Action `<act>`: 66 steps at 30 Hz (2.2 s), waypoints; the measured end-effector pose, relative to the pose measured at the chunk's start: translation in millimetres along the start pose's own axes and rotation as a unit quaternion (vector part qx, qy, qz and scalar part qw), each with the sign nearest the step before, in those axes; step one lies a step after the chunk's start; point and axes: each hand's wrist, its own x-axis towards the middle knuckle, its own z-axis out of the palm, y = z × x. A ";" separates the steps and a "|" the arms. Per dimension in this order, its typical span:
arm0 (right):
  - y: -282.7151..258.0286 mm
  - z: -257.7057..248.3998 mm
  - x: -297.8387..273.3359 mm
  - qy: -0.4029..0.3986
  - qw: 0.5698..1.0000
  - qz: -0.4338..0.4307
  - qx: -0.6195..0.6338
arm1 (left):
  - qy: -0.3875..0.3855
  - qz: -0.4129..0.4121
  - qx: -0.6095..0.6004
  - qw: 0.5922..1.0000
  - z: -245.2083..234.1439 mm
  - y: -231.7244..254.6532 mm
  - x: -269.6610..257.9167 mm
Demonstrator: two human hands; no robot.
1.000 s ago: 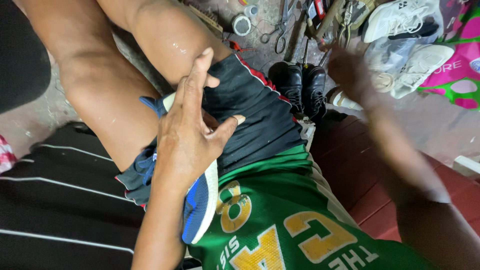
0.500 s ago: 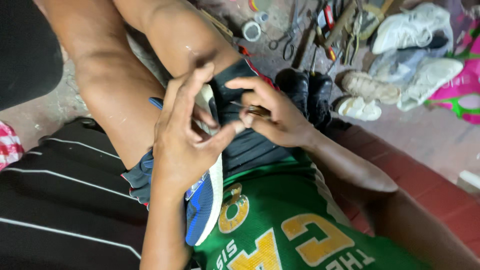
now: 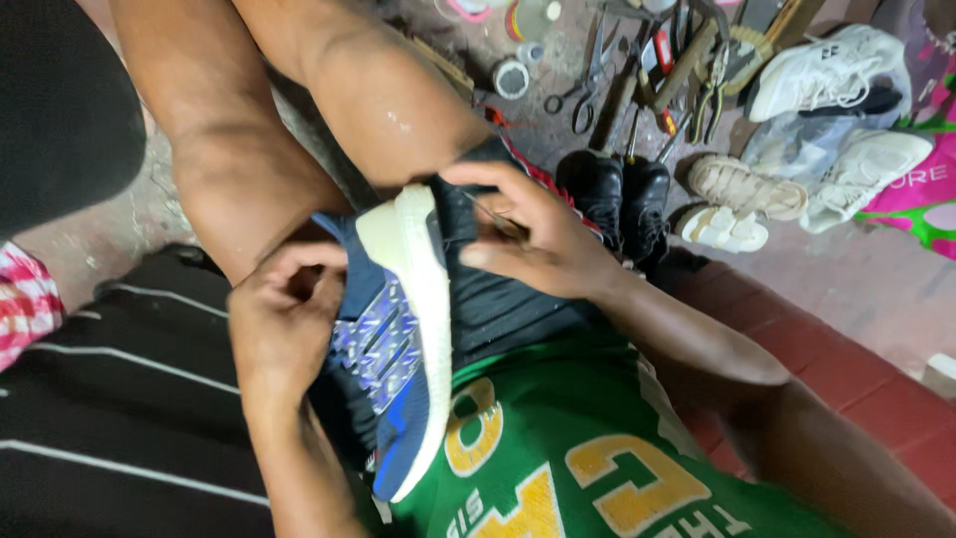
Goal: The person sits on the floor and sews a blue and white sneaker using a needle and thread. They repeatedly insert the needle into the shoe's sole and pull the thread through to stitch the sole to the upper.
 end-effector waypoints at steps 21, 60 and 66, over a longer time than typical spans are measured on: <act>14.4 17.8 13.0 -0.004 0.998 0.056 0.041 | 0.005 -0.057 -0.380 0.923 0.1 -21.9 2.1; 21.9 10.1 6.9 0.003 0.995 0.070 0.072 | -0.285 0.156 0.015 0.946 2.1 16.0 37.0; 2.1 4.6 3.6 -0.010 0.993 0.107 -0.057 | -0.223 0.002 0.029 0.974 13.5 4.8 27.0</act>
